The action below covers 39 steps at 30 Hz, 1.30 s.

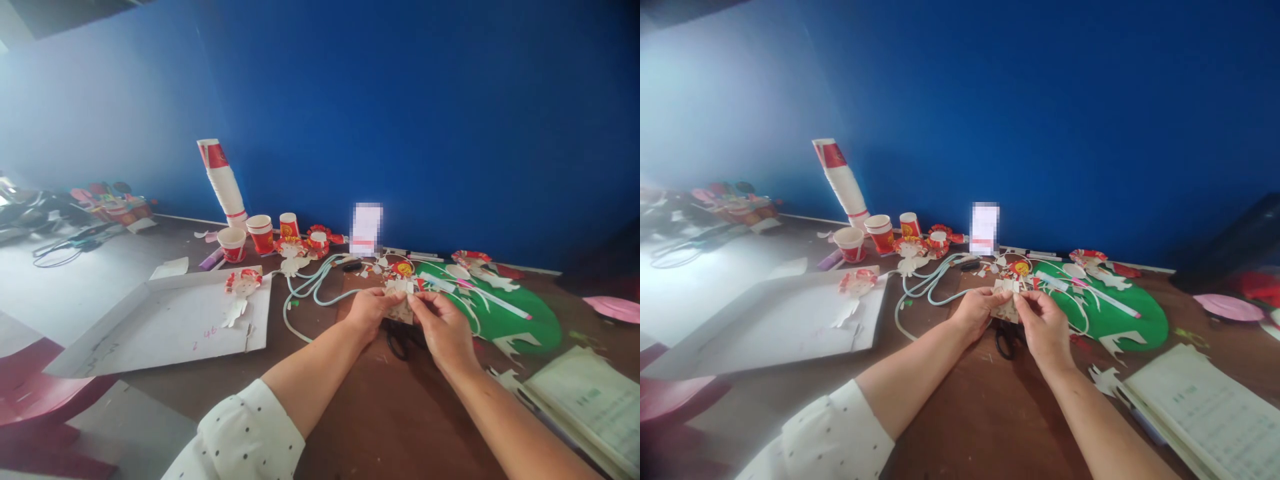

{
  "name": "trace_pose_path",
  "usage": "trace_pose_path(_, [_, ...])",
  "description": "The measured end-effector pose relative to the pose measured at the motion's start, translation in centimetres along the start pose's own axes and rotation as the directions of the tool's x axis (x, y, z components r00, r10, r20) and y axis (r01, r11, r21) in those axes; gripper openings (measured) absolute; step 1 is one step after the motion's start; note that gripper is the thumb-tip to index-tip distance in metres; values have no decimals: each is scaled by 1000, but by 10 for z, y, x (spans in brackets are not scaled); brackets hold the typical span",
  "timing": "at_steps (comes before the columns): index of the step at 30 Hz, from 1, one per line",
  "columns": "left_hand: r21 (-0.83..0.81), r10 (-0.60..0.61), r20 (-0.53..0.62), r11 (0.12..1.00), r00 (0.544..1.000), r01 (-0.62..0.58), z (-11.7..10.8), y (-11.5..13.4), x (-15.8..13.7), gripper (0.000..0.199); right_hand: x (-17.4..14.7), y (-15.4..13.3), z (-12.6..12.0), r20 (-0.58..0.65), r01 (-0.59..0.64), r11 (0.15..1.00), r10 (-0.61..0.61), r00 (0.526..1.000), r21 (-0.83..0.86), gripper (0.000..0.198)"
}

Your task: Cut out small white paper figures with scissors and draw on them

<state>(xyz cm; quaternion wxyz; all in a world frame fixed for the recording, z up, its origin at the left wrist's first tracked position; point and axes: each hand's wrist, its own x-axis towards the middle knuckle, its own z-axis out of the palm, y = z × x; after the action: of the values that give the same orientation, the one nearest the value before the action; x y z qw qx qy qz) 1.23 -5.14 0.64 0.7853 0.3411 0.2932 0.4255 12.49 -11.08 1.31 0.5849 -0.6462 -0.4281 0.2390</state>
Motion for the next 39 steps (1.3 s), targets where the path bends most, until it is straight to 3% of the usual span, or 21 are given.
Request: trace_pose_path(39, [-45, -31, 37, 998, 999, 33, 1, 1, 0, 47, -2, -6, 0, -32, 20, 999, -21, 999, -43, 36])
